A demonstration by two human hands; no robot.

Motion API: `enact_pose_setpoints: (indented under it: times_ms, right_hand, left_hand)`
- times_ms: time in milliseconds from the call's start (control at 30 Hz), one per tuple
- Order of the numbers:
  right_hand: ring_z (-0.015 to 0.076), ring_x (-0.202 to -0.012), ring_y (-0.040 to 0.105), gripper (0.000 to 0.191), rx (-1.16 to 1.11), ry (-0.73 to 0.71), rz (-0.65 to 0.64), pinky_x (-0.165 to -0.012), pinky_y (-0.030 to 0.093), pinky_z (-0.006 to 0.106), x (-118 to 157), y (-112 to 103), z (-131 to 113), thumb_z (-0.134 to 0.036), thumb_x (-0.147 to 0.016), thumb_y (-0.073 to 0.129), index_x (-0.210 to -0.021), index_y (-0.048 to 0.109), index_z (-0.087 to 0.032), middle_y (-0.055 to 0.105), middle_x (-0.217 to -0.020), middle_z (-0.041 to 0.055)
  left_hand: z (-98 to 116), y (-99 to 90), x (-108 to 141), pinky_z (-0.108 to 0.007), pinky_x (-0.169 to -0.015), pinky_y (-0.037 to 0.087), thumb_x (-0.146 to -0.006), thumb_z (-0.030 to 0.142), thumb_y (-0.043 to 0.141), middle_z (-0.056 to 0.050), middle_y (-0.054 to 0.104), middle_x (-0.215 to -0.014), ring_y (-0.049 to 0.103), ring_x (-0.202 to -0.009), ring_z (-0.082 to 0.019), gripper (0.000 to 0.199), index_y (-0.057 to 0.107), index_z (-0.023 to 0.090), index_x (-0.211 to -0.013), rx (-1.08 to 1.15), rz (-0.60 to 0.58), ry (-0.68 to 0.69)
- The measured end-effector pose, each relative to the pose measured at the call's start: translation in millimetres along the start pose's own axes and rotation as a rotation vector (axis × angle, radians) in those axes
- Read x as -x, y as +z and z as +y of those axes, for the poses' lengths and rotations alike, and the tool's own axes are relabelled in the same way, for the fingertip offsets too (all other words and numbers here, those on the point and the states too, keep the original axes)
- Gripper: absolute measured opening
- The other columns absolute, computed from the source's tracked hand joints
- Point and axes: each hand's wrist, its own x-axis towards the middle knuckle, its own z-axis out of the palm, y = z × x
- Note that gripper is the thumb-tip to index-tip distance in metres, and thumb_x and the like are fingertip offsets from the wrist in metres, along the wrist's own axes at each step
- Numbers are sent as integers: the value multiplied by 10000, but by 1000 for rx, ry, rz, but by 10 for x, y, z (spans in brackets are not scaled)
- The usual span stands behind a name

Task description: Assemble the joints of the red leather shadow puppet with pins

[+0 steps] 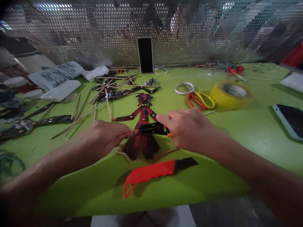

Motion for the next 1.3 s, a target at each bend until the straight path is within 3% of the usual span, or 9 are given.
enact_pose_setpoints:
  times_ms: [100,267,333,433,567,700,867,1100,1300]
  right_hand:
    - [213,-643,635,611,-56,43,-92,-561,248,303,-23,-36,-10,-66,-636,536,-1216,682,-192,763,-890,85]
    - [220,-777,693,629,-305,135,-297,-623,348,277,-64,-131,-17,-13,-692,526,-1275,673,-197,783,-967,109]
    - [207,-803,692,585,-362,167,-321,-632,355,260,-69,-145,-21,-23,-720,533,-1256,684,-206,783,-952,98]
    - [210,-774,668,566,-198,164,-184,-611,306,271,-59,-142,-34,-60,-711,550,-1240,685,-205,769,-923,87]
    - [181,-638,565,512,75,70,14,-551,174,300,-39,-125,-54,-83,-757,514,-1222,687,-212,688,-769,61]
    - [164,-577,471,454,128,-12,107,-553,147,310,-29,-99,-78,-79,-790,494,-1165,704,-227,626,-681,40]
    - [160,-593,521,538,45,35,-69,-550,158,299,-14,-91,-99,-78,-710,544,-1210,675,-224,670,-744,40]
    - [225,-768,681,635,-71,129,-192,-616,313,301,-40,-89,-113,-48,-661,533,-1262,659,-209,763,-933,83]
    - [205,-766,695,623,-398,212,-391,-615,386,261,-87,-148,-84,-51,-696,534,-1276,674,-228,789,-934,67]
  left_hand:
    - [-3,36,37,-279,-571,392,-982,137,527,2,621,-737,570,-614,-145,149,643,146,-888,-140,31,87]
    - [111,75,47,-338,-473,379,-930,47,506,-46,594,-701,559,-559,-217,159,647,96,-874,-740,123,252]
    - [131,82,28,-338,-470,376,-925,30,500,-45,585,-693,568,-570,-223,174,640,100,-850,-853,172,262]
    - [75,56,-13,-311,-491,376,-980,84,457,-34,599,-719,571,-580,-191,206,639,113,-888,-669,109,135]
    - [-61,-48,-54,-242,-561,417,-1067,305,336,6,598,-696,551,-584,-118,395,582,162,-792,-38,-80,-135]
    - [-102,-129,-50,-201,-605,411,-1044,280,348,20,585,-694,529,-622,-94,386,556,167,-738,236,-233,-158]
    - [-86,-85,-45,-194,-582,368,-1016,212,412,27,552,-614,482,-560,-76,367,529,153,-673,211,-107,-64]
    - [-102,58,-38,-218,-601,430,-1009,156,473,-16,642,-662,593,-607,-116,311,651,118,-757,22,123,89]
    - [10,104,-5,-322,-537,444,-990,75,403,-80,651,-732,610,-621,-218,280,672,69,-910,-620,195,305]
